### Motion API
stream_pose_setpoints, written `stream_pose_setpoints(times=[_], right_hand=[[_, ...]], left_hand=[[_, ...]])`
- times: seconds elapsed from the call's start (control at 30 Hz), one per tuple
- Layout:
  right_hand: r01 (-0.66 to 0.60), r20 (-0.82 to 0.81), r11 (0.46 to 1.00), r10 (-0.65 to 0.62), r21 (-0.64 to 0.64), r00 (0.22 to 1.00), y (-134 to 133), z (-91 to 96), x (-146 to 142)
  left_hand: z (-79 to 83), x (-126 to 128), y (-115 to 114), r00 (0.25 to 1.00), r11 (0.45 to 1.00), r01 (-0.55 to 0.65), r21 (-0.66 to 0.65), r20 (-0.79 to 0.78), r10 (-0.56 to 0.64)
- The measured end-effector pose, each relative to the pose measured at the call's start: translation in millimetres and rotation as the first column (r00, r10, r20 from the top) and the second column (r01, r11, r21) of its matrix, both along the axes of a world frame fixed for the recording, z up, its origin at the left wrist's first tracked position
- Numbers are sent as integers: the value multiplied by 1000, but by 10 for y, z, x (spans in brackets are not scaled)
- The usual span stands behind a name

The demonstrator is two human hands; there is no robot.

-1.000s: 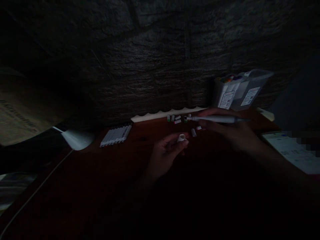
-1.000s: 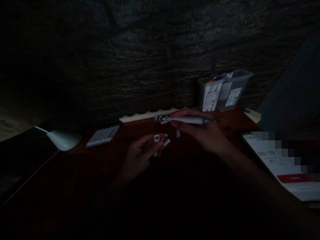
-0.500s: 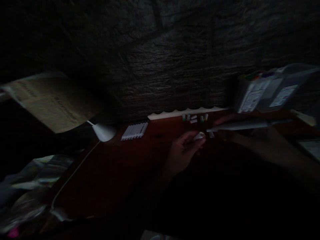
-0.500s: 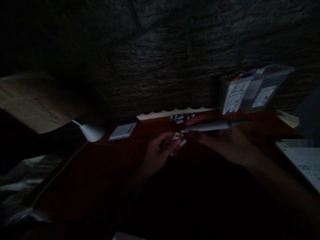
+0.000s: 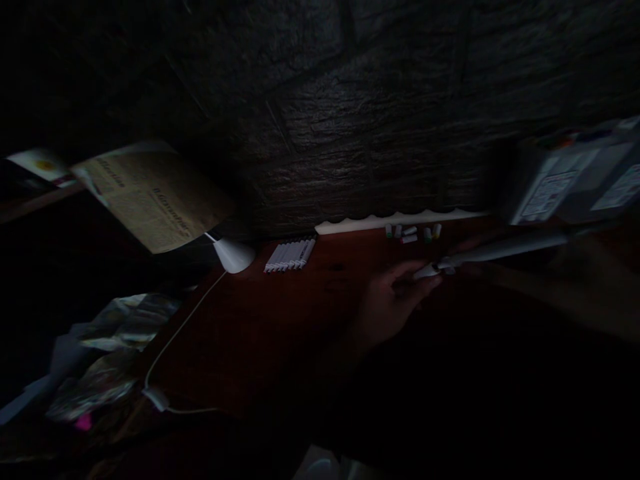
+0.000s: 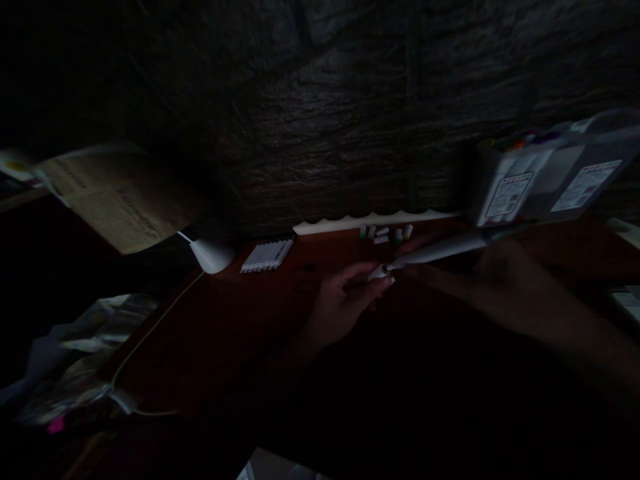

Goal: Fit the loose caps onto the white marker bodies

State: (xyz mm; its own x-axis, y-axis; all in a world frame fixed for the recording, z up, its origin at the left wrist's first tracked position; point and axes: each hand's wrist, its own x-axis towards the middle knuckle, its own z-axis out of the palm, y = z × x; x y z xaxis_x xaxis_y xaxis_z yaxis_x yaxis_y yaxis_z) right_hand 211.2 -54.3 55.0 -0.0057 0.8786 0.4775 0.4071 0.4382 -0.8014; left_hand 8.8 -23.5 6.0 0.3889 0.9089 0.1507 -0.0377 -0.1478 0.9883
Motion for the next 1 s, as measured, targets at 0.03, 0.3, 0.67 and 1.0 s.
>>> stream_pose_setpoints(times=[0.03, 0.3, 0.67, 1.0], right_hand=[[-49, 6, 998, 49, -38, 999, 5, -19, 5], [-100, 149, 995, 99, 0, 984, -35, -61, -94], [202, -97, 979, -200, 6, 975, 143, -27, 166], [-230, -316, 973, 214, -14, 924, 10, 16, -117]], left_hand=[[-2, 0, -4, 1000, 1000, 6, 7, -6, -6], [5, -20, -7, 999, 1000, 7, 2, -46, -7], [82, -9, -39, 998, 998, 57, -10, 10, -57], [86, -19, 14, 1000, 998, -17, 58, 16, 16]])
